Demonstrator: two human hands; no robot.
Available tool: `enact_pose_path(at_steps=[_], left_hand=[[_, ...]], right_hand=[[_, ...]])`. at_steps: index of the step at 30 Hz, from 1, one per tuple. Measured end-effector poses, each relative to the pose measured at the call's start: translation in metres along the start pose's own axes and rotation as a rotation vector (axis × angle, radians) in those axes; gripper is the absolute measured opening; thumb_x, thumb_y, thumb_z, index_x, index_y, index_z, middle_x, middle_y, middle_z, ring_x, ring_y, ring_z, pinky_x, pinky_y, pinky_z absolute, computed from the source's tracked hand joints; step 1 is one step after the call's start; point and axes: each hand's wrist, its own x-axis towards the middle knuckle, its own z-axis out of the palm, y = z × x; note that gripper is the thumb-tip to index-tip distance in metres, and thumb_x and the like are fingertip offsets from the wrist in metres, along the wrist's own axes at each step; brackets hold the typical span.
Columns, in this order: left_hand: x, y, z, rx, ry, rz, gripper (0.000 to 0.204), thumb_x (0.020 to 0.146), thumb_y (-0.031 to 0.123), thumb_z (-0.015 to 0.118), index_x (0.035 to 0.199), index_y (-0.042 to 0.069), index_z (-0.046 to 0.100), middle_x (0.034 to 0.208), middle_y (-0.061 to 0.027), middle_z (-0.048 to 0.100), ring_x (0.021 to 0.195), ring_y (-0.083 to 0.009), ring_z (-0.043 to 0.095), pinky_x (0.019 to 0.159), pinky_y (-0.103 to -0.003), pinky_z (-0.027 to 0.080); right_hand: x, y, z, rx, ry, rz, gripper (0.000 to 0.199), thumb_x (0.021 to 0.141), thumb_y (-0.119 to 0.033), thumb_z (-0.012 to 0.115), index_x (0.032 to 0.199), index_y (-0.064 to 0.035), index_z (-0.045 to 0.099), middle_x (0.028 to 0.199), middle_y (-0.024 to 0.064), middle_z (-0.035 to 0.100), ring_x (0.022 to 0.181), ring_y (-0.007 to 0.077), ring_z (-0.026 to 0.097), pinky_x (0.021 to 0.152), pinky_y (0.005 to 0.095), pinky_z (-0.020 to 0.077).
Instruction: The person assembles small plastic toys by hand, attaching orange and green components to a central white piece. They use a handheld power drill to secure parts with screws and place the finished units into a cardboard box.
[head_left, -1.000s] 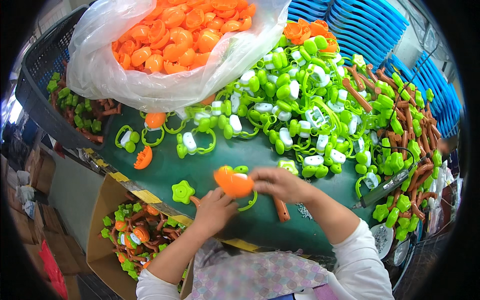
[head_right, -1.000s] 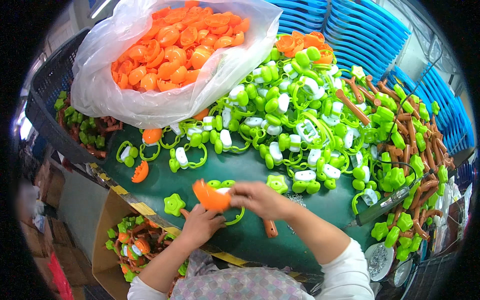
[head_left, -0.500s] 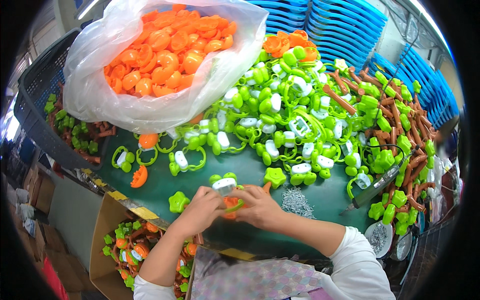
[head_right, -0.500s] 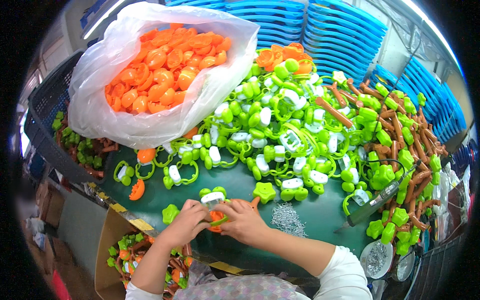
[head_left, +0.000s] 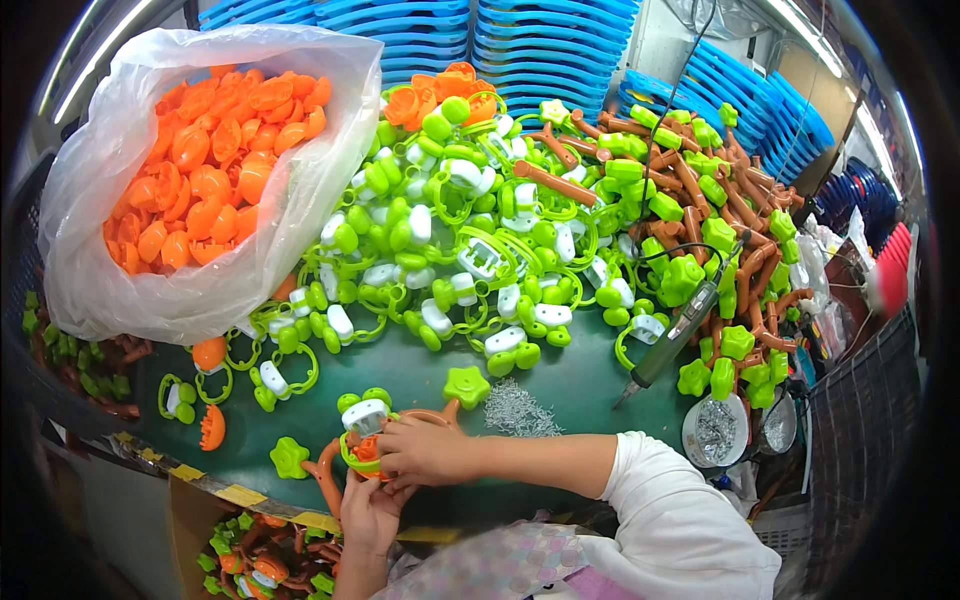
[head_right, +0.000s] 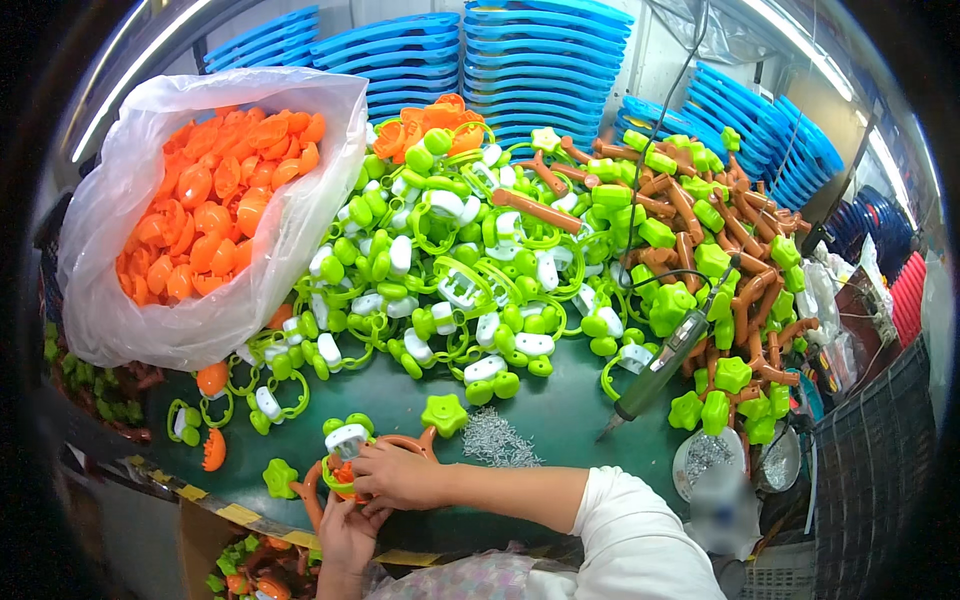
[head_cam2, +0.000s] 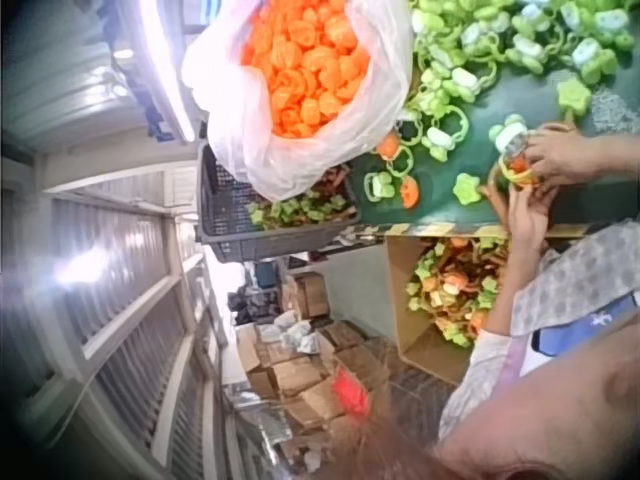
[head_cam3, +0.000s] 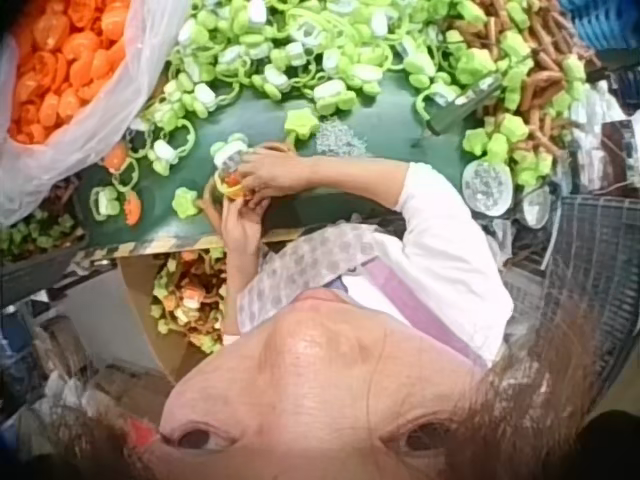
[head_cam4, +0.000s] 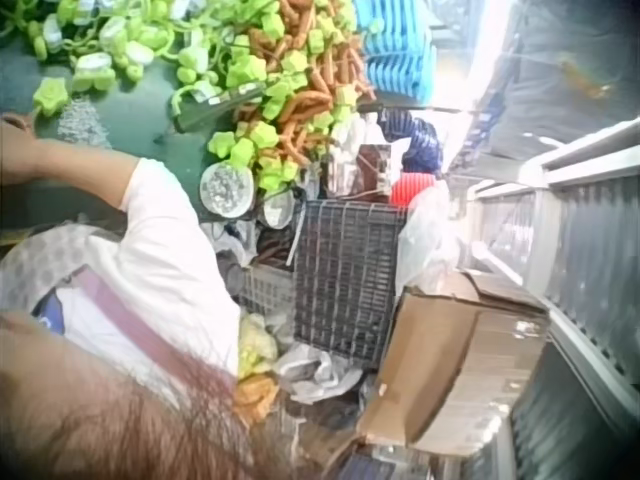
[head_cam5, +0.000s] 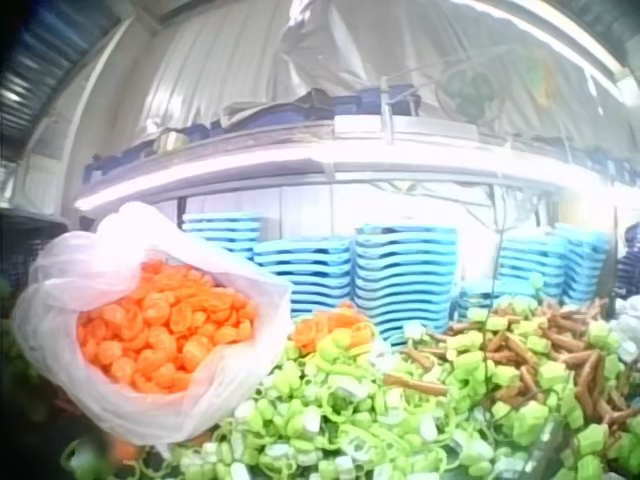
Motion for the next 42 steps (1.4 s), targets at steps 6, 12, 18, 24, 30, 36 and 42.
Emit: enact_pose_path(at_steps=[6,12,18,24,30,36,42], left_hand=[[-0.006,0.016,0.023,-0.069,0.163,-0.026,0.066,0.098,-0.001,0.045,0.154,0.031,0.029,0.146,-0.0101,0.047,0.121,-0.0330,0.060,0.092,-0.054,0.059],[0.023,-0.007,-0.013,-0.175,-0.100,-0.024,0.053,0.096,0.011,0.053,0.147,0.014,0.041,0.142,-0.0074,0.052,0.126,-0.0240,0.055,0.108,-0.043,0.046],[0.014,-0.010,-0.003,-0.314,-0.118,-0.040,0.045,0.099,0.014,0.047,0.144,0.012,0.043,0.137,-0.0076,0.053,0.123,-0.0215,0.055,0.106,-0.043,0.046],[0.020,-0.013,0.004,-0.233,0.015,0.142,0.051,0.099,0.017,0.042,0.148,0.005,0.035,0.143,-0.0164,0.050,0.127,-0.0327,0.056,0.102,-0.050,0.052],[0.023,-0.011,0.000,-0.130,0.031,0.282,0.052,0.100,0.015,0.039,0.150,0.004,0.030,0.145,-0.0193,0.048,0.126,-0.0380,0.057,0.104,-0.053,0.052],[0.020,-0.010,0.003,-0.064,0.141,0.454,0.056,0.100,0.010,0.042,0.153,0.011,0.023,0.146,-0.0158,0.046,0.128,-0.0325,0.056,0.101,-0.050,0.053],[0.023,-0.008,-0.012,0.052,0.270,0.349,0.059,0.103,0.022,0.054,0.153,0.019,0.021,0.144,-0.0105,0.043,0.130,-0.0318,0.051,0.096,-0.051,0.054]], right_hand=[[0.012,-0.001,-0.011,0.142,-0.029,0.222,0.030,0.086,-0.017,0.068,0.115,-0.0109,0.061,0.106,0.0096,0.059,0.105,0.0296,0.057,0.091,0.0421,0.0452],[0.000,-0.005,-0.014,-0.081,-0.136,0.093,0.034,0.088,-0.019,0.057,0.122,-0.0135,0.060,0.109,0.0075,0.062,0.109,0.0294,0.059,0.093,0.0425,0.0475],[-0.007,-0.015,-0.025,-0.257,-0.047,-0.100,0.046,0.076,-0.020,0.064,0.122,-0.0130,0.066,0.125,0.0053,0.059,0.123,0.0288,0.054,0.105,0.0453,0.0438],[-0.011,-0.003,-0.040,-0.320,0.136,0.070,0.049,0.077,-0.021,0.075,0.123,-0.0106,0.064,0.117,0.0063,0.061,0.113,0.0288,0.057,0.098,0.0443,0.0455],[0.007,-0.002,-0.042,-0.535,0.078,0.208,0.041,0.084,-0.018,0.077,0.119,-0.0034,0.063,0.077,0.0032,0.061,0.077,0.0228,0.059,0.081,0.0374,0.0470],[0.050,-0.007,-0.054,-0.508,0.166,0.078,0.035,0.085,-0.029,0.074,0.112,-0.0091,0.066,0.095,0.0046,0.062,0.091,0.0244,0.059,0.088,0.0412,0.0461],[0.156,-0.015,0.003,-0.473,-0.340,-0.200,0.011,0.080,-0.025,0.068,0.078,-0.0157,0.075,0.082,0.0025,0.071,0.092,0.0247,0.067,0.093,0.0428,0.0415]])
